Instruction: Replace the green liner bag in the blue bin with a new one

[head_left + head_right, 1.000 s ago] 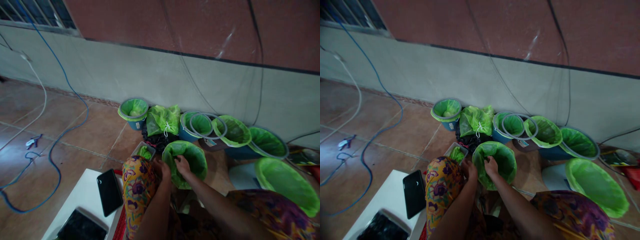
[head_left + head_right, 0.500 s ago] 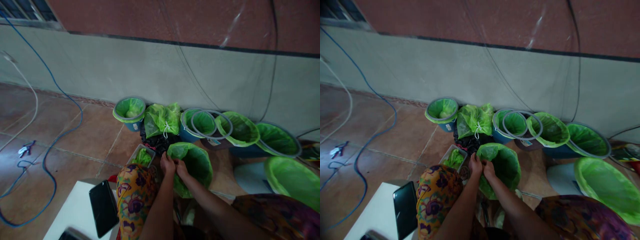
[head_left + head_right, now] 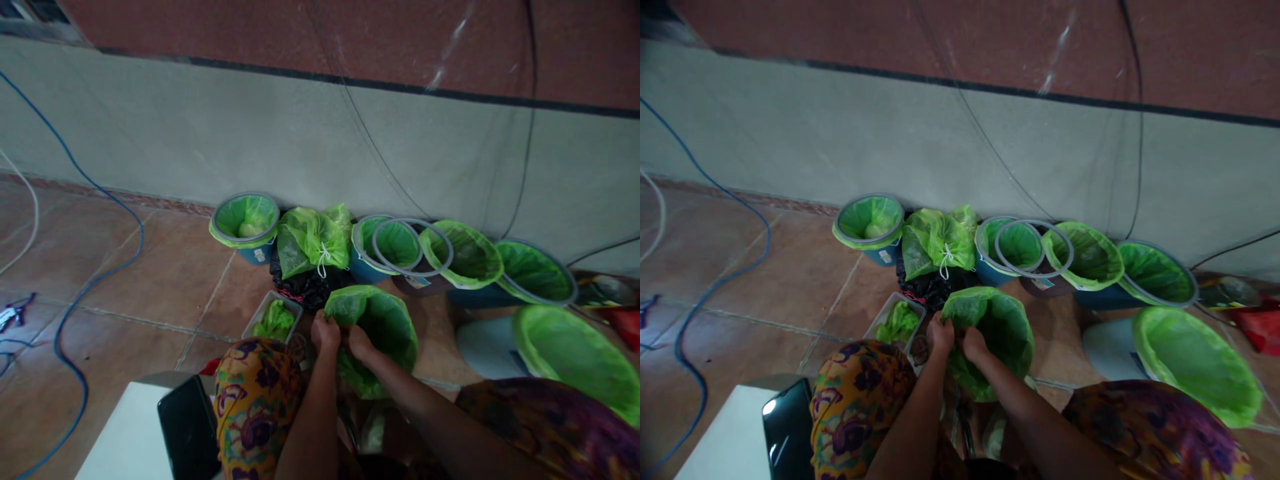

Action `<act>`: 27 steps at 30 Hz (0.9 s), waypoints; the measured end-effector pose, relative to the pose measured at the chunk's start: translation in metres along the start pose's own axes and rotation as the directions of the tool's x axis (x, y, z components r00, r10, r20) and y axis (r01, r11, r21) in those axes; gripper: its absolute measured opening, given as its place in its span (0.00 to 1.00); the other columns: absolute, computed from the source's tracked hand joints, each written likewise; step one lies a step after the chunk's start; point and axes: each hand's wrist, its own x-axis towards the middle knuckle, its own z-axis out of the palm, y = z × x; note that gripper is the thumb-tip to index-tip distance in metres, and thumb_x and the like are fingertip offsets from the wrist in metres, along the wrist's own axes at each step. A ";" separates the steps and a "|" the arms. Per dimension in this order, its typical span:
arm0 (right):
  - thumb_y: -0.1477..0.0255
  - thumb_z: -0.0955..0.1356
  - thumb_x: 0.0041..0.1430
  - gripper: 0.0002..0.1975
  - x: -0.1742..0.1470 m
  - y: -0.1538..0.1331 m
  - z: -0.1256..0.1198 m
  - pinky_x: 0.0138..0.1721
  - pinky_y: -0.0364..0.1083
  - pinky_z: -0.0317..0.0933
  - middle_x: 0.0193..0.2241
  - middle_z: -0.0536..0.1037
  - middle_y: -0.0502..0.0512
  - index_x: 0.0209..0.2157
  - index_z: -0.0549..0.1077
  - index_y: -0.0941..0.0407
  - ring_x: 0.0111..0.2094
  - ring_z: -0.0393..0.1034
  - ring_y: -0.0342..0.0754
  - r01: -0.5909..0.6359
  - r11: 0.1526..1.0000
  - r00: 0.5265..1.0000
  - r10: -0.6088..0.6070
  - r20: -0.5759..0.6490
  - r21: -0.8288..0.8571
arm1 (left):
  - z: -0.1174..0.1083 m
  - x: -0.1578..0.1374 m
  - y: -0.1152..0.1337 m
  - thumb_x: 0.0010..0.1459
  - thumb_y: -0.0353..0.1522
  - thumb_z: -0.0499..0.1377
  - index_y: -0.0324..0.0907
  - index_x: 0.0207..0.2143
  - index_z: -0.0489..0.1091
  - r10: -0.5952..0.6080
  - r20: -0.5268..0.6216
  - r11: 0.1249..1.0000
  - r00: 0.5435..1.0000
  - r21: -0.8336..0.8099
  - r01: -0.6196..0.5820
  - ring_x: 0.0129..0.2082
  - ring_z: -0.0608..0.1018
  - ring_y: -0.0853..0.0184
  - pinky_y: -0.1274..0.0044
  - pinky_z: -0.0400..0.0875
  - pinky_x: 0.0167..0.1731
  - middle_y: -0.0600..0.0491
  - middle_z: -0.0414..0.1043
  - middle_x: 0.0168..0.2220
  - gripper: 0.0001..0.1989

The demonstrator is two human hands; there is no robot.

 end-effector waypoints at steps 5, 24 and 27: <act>0.78 0.67 0.49 0.05 0.001 -0.017 -0.022 0.41 0.45 0.63 0.27 0.78 0.54 0.27 0.75 0.55 0.35 0.72 0.49 0.161 0.952 0.947 -0.223 -0.230 -0.260 | -0.001 -0.001 0.002 0.54 0.33 0.58 0.36 0.52 0.69 0.040 -0.192 0.999 0.981 0.028 -0.035 0.50 0.76 0.54 0.67 0.68 0.49 0.39 0.74 0.50 0.22; 0.75 0.65 0.59 0.13 0.056 -0.090 -0.066 0.47 0.42 0.61 0.43 0.78 0.56 0.42 0.78 0.56 0.43 0.72 0.47 0.397 0.565 0.884 -0.446 0.137 -0.723 | 0.005 0.014 0.000 0.57 0.29 0.56 0.34 0.47 0.73 -0.059 -0.254 0.961 0.966 -0.276 -0.014 0.38 0.79 0.62 0.73 0.71 0.40 0.44 0.79 0.38 0.16; 0.77 0.65 0.58 0.15 0.058 -0.082 -0.072 0.48 0.42 0.59 0.45 0.77 0.56 0.45 0.77 0.56 0.45 0.71 0.46 0.422 0.535 0.874 -0.454 0.173 -0.732 | 0.006 0.008 -0.001 0.56 0.28 0.56 0.34 0.46 0.74 0.031 -0.236 0.956 0.971 -0.276 -0.098 0.42 0.79 0.61 0.73 0.71 0.44 0.43 0.79 0.42 0.16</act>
